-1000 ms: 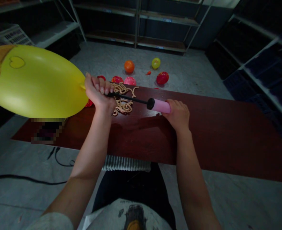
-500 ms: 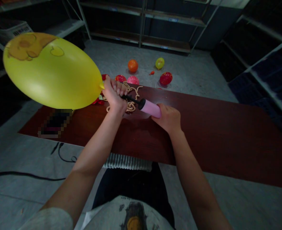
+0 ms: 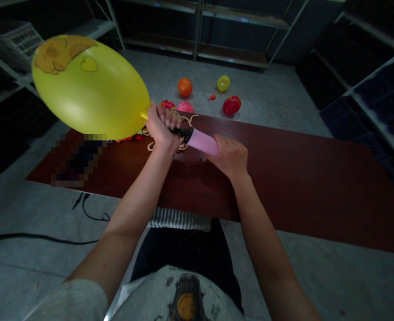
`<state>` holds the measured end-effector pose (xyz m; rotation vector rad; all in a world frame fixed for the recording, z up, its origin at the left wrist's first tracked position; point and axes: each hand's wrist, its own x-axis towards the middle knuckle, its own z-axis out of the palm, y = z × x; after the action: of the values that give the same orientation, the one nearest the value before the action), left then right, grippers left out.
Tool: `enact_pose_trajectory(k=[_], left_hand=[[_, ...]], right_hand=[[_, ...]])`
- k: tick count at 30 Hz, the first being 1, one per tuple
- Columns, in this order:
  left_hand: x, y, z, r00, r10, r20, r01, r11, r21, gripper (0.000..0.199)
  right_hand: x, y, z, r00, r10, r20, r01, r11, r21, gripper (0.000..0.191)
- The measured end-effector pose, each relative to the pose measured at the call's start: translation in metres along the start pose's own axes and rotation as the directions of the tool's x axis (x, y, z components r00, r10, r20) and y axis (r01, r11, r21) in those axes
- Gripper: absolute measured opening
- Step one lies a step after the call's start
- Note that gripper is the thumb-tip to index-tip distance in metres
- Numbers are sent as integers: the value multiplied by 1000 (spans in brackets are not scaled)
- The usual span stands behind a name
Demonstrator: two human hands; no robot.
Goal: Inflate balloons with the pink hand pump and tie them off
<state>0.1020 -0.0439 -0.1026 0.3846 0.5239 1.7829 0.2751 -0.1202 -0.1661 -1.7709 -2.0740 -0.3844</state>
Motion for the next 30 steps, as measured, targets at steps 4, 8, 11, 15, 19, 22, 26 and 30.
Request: enact_pose_trajectory(k=[4, 8, 11, 15, 19, 22, 26, 30], left_hand=[[6, 10, -5, 998, 7, -67, -3, 998, 58, 57], [10, 20, -8, 991, -7, -131, 20, 995, 96, 57], [10, 27, -6, 989, 16, -145, -12, 1000, 26, 54], [8, 34, -3, 993, 17, -116, -28, 995, -95, 48], [7, 34, -3, 996, 15, -89, -28, 988, -151, 47], [8, 31, -4, 997, 27, -71, -37, 989, -142, 47], [7, 25, -4, 996, 34, -77, -40, 996, -80, 49], [3, 12, -3, 995, -25, -95, 27, 1000, 12, 53]], right_hand=[[-2, 9, -3, 1000, -7, -12, 7, 999, -48, 37], [-4, 26, -5, 1000, 8, -12, -8, 998, -70, 36], [-6, 39, -7, 999, 53, -10, -53, 997, -57, 36], [-8, 47, -8, 996, 86, -13, -86, 996, -25, 38], [-10, 47, -8, 995, 99, 12, -99, 995, -6, 39], [-12, 45, -7, 994, 106, 29, -105, 994, -16, 38], [-12, 40, -7, 995, 79, 52, -78, 996, -33, 37], [-9, 26, -5, 995, 38, 88, -36, 999, -28, 37]])
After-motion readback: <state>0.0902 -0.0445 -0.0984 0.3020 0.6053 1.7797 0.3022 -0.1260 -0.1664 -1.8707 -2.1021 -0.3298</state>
